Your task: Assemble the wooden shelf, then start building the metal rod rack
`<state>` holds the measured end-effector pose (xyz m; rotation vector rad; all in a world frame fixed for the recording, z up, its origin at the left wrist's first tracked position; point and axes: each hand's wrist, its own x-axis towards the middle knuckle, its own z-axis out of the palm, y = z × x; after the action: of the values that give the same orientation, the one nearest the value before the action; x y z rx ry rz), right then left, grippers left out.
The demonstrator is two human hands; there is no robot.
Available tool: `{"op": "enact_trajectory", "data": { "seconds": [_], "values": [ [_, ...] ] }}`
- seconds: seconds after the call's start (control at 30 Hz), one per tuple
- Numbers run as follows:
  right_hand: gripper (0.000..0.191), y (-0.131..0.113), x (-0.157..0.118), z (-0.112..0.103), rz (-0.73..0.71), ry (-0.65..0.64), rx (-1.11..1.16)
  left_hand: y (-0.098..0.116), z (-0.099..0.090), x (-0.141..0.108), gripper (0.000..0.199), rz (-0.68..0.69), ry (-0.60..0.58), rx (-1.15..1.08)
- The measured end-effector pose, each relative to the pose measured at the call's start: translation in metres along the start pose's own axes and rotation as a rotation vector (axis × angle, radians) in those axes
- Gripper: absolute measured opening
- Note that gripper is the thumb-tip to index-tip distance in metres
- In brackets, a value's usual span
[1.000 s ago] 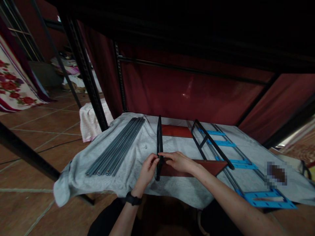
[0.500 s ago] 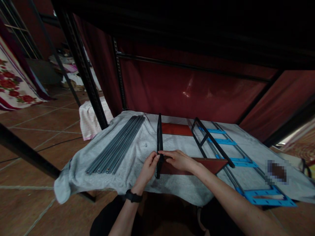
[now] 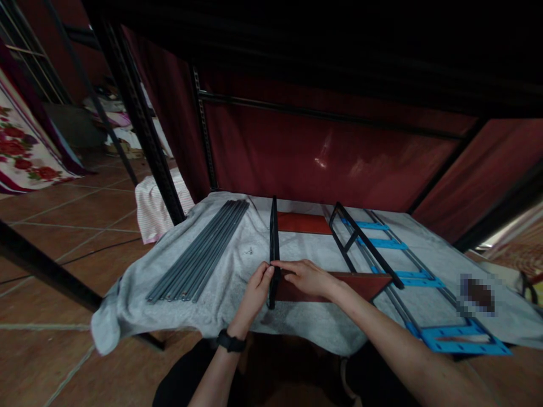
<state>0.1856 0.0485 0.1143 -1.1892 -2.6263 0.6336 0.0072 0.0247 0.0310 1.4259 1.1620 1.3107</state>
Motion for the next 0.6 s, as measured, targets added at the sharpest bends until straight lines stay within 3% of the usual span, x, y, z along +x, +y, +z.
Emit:
{"op": "enact_trajectory", "data": {
  "seconds": [0.33, 0.6],
  "values": [
    [0.055, -0.0026, 0.0010, -0.0030, -0.025, -0.009, 0.021, -0.0015, -0.0066, -0.0014, 0.020, 0.220, -0.017, 0.182],
    [0.059, 0.0022, 0.0001, 0.0011, -0.017, 0.001, 0.036, -0.0023, -0.0008, -0.0005, 0.036, 0.036, 0.033, 0.115]
  ]
}}
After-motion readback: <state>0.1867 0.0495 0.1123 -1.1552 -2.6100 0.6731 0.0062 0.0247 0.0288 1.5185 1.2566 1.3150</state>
